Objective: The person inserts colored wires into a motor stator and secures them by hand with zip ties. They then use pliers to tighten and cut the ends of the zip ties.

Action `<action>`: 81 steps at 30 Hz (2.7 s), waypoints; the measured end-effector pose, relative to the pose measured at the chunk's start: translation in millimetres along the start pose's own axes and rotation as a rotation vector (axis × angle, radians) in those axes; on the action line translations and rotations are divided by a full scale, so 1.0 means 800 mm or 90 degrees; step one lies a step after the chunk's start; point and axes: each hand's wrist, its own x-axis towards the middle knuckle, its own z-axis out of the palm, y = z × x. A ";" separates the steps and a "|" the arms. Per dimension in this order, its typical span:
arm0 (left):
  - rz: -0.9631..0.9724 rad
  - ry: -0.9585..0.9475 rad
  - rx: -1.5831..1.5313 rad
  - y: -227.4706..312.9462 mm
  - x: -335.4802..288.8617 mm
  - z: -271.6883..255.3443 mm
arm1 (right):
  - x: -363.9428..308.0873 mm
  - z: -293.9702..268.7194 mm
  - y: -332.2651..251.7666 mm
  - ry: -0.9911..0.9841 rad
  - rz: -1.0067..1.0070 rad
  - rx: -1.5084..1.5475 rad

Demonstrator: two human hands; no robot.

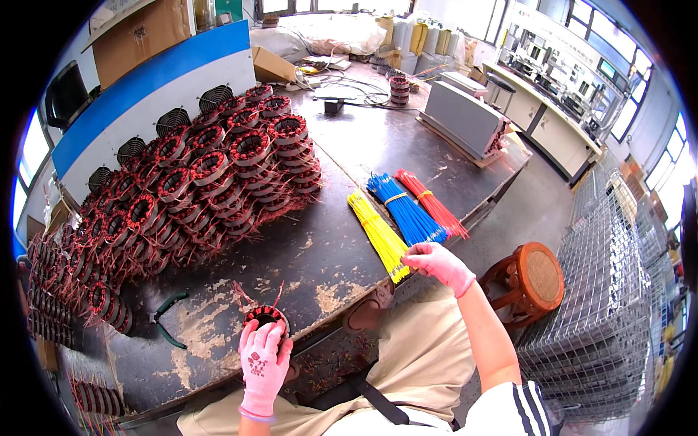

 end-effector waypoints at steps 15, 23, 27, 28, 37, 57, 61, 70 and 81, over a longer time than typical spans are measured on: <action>0.004 0.017 -0.003 -0.001 -0.002 0.001 | 0.011 0.022 -0.021 0.098 -0.027 -0.200; -0.002 0.019 -0.004 -0.001 -0.001 0.000 | 0.008 0.033 -0.043 0.254 -0.102 -0.715; -0.014 0.009 -0.028 -0.001 -0.003 0.001 | 0.007 0.031 -0.050 0.238 -0.099 -0.754; -0.016 0.003 -0.020 -0.001 -0.004 0.004 | 0.004 0.027 -0.049 0.217 -0.095 -0.696; -0.016 0.014 -0.005 -0.005 -0.001 -0.008 | -0.067 0.005 -0.034 0.266 -0.107 -0.371; 0.060 0.119 0.033 0.018 0.012 -0.086 | -0.122 0.110 -0.012 -0.172 -0.215 -0.249; -0.093 0.126 -0.038 0.000 0.006 -0.065 | -0.118 0.047 0.019 -0.172 -0.023 -0.457; -0.149 0.115 -0.117 -0.022 0.013 -0.029 | -0.029 0.027 -0.014 -0.123 -0.053 -0.513; -0.081 -0.010 -0.168 -0.024 0.000 -0.032 | -0.047 0.224 -0.023 -0.084 -0.630 -0.456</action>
